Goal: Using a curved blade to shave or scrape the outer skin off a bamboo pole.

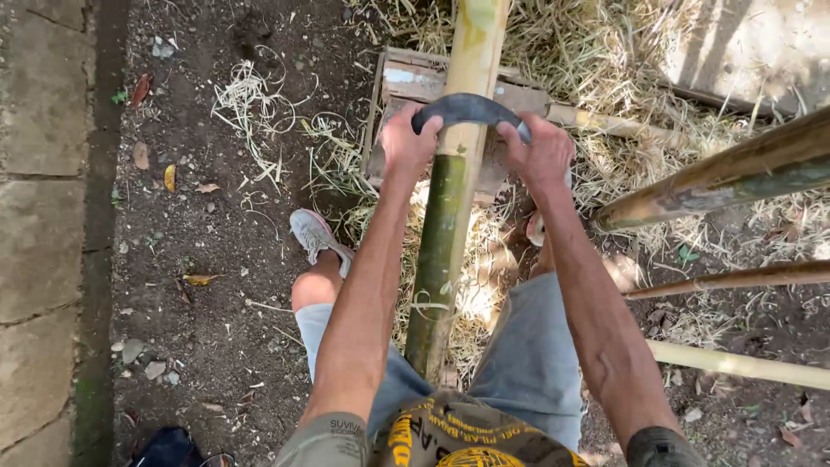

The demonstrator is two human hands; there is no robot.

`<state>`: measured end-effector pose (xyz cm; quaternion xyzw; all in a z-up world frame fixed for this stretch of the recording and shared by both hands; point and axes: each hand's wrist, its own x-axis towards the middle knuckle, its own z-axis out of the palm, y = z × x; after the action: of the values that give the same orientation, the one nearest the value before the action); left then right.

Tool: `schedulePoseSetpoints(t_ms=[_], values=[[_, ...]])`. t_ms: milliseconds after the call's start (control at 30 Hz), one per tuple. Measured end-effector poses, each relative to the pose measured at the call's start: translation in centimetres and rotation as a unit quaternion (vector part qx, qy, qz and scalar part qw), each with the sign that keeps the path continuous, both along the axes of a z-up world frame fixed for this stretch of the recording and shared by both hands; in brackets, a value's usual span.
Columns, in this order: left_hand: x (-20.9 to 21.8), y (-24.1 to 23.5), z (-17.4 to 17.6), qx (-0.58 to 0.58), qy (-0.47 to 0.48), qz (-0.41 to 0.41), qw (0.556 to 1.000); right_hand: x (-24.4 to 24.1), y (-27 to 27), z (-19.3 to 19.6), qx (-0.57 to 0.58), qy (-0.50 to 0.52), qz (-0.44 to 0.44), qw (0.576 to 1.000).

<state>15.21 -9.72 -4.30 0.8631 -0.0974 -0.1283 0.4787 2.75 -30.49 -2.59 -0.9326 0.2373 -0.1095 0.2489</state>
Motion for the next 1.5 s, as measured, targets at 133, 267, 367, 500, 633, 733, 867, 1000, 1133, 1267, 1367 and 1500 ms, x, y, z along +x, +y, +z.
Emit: schedulePoseSetpoints(t_ms=[133,267,367,500,633,733,867,1000,1133,1267,1367,1500], values=[[-2.8,2.9,1.8,0.005,-0.007,-0.012,1.000,-5.0,3.6,-1.5,0.016,0.084,-0.027,0.996],[-7.6,6.4,2.8,0.054,-0.024,-0.041,0.997,-10.7,7.9,0.0,0.074,-0.053,-0.029,0.995],[-7.7,6.6,2.3,0.062,-0.056,-0.049,0.995,-9.5,7.3,0.7,0.085,-0.067,-0.021,0.994],[-3.7,3.0,3.7,0.116,-0.102,-0.037,0.987,-5.0,3.8,-0.7,0.142,0.054,-0.046,0.987],[-1.8,1.3,4.7,-0.056,0.079,-0.008,0.995,-3.0,2.7,-2.3,0.050,-0.035,-0.029,0.998],[-3.2,2.8,3.9,-0.059,0.139,0.003,0.989,-5.7,5.2,-2.7,0.051,-0.095,-0.047,0.993],[-6.7,6.1,3.5,0.100,-0.066,-0.060,0.991,-9.9,8.7,-1.1,0.022,-0.111,-0.042,0.993],[-7.6,6.4,4.5,0.095,0.024,-0.045,0.994,-10.0,7.7,-1.8,0.081,-0.066,-0.038,0.994],[-3.5,3.2,2.4,0.123,-0.094,-0.048,0.987,-5.2,4.9,-1.9,0.116,-0.015,-0.046,0.992],[-2.9,2.3,2.1,0.083,-0.087,-0.050,0.991,-4.7,5.0,-1.4,0.165,-0.016,-0.084,0.983],[-4.2,3.3,3.1,0.070,-0.055,-0.056,0.994,-5.8,6.4,-1.3,0.165,-0.053,-0.084,0.981],[-7.1,5.8,3.2,0.077,-0.101,-0.057,0.990,-8.5,8.8,-0.7,0.158,-0.097,-0.073,0.980]])
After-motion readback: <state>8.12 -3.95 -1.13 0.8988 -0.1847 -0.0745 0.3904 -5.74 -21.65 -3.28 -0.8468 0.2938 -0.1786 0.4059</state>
